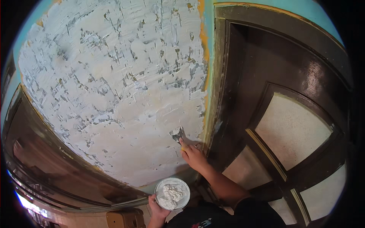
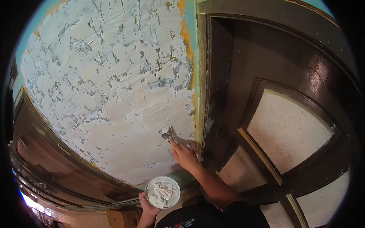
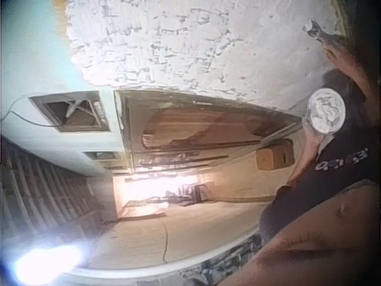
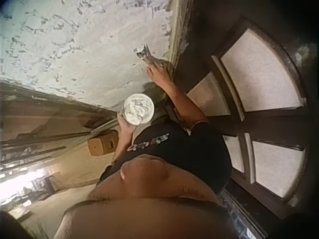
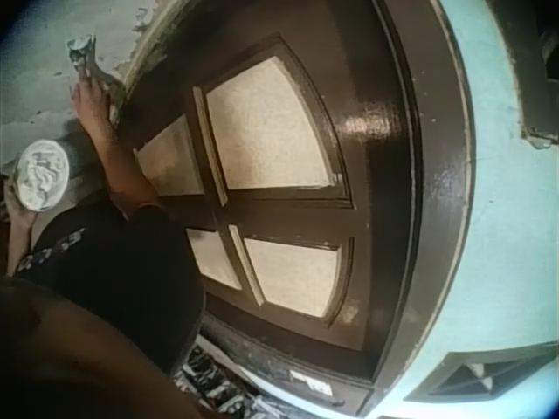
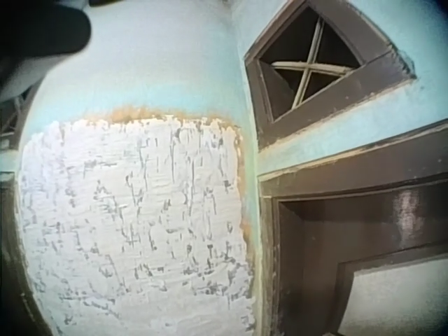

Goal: Applying plaster or joint compound to a wall using a putty knife.

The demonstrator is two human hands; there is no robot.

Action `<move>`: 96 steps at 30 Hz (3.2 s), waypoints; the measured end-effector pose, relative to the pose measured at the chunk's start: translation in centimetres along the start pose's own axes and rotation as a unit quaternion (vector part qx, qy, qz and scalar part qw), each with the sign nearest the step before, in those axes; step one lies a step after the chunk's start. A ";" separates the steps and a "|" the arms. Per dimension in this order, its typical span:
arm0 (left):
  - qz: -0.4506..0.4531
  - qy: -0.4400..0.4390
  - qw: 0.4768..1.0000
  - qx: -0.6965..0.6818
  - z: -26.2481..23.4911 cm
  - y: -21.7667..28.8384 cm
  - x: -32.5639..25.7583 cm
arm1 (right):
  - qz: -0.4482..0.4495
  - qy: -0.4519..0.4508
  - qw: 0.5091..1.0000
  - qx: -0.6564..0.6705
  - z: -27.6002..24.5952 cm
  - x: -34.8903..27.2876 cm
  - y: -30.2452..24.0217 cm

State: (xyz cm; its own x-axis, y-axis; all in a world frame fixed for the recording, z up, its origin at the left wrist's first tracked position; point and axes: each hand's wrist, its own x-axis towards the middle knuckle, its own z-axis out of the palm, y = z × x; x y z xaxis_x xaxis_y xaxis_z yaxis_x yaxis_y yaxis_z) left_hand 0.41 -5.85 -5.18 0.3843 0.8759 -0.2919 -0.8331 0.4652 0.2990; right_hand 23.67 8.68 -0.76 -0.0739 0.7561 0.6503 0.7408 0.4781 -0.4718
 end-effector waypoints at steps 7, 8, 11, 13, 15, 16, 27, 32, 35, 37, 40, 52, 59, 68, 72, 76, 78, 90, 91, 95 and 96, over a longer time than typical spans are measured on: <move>0.005 0.013 1.000 0.011 0.1 -0.4 -0.1 | -0.032 0.045 0.998 -0.028 -3.6 5.3 -2.0; 0.004 0.018 1.000 0.001 0.5 -0.3 0.0 | -0.027 0.045 0.998 -0.031 -3.7 6.6 -1.8; 0.007 0.008 1.000 0.001 0.1 -0.4 0.4 | 0.000 0.026 0.998 -0.059 -3.1 6.8 -1.1; 0.015 0.022 1.000 0.013 0.2 -0.3 0.6 | 0.040 -0.011 0.998 -0.041 -2.4 6.0 -0.8; 0.004 0.022 1.000 0.009 0.4 -0.2 0.5 | 0.052 -0.026 0.997 -0.049 -2.1 5.5 -0.7; 0.004 0.024 1.000 0.009 0.6 -0.3 0.5 | 0.062 -0.040 0.996 -0.057 -1.9 5.2 -0.5; -0.001 0.001 1.000 0.021 0.9 -1.5 0.8 | 0.039 -0.037 0.997 -0.053 0.8 -4.3 2.7; -0.004 0.014 1.000 0.018 0.9 -1.6 -0.1 | 0.061 -0.019 0.998 -0.023 -2.4 0.3 1.3; -0.006 -0.003 1.000 0.005 1.6 -1.8 -0.2 | 0.017 0.045 0.998 -0.040 -2.2 3.4 3.0; -0.012 -0.005 1.000 0.009 1.8 -1.8 -0.4 | -0.031 0.089 0.991 -0.095 -1.8 3.4 4.1; 0.008 -0.002 1.000 0.009 1.5 -1.5 -0.9 | 0.038 0.013 0.999 -0.023 -0.7 0.7 3.9; 0.001 0.008 1.000 0.009 0.7 -1.0 -0.6 | 0.005 -0.007 0.999 -0.037 -3.0 5.6 -3.1; 0.011 0.005 1.000 0.001 0.7 -0.5 -0.4 | 0.032 -0.016 0.998 -0.055 0.6 -0.9 1.3; -0.003 0.013 1.000 -0.007 0.3 0.1 0.5 | 0.015 0.059 0.998 0.000 -2.6 3.4 -1.3; -0.008 0.003 1.000 0.006 1.0 0.3 1.1 | 0.040 0.029 0.998 -0.047 -1.5 3.8 1.1; -0.007 0.015 1.000 0.009 0.8 0.3 0.9 | 0.068 0.018 0.997 -0.012 0.2 -0.8 3.3; -0.010 0.013 1.000 0.006 0.6 0.5 1.0 | 0.052 0.030 0.998 0.015 0.0 -3.0 3.2; 0.011 -0.007 1.000 -0.021 1.2 2.7 3.0 | 0.242 -0.195 0.829 0.466 -5.2 -6.4 0.2; -0.001 -0.033 0.999 -0.038 1.3 2.9 3.3 | 0.292 -0.306 0.743 0.519 -6.0 -5.5 -0.2; -0.025 -0.088 0.995 -0.036 1.1 3.0 4.3 | 0.306 -0.445 0.706 0.458 -7.0 -3.1 0.6; -0.029 -0.085 0.995 -0.045 1.2 3.0 4.3 | 0.316 -0.485 0.687 0.439 -6.6 -3.3 2.3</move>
State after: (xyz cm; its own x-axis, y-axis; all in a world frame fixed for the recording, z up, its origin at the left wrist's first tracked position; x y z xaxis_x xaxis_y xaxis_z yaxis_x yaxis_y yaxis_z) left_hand 0.05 -0.53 -4.44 0.4872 0.8609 -0.1467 -0.8373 0.5082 0.2015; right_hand 30.01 4.31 -0.11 -0.6483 0.6750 -0.3522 0.1732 -0.3197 -0.9315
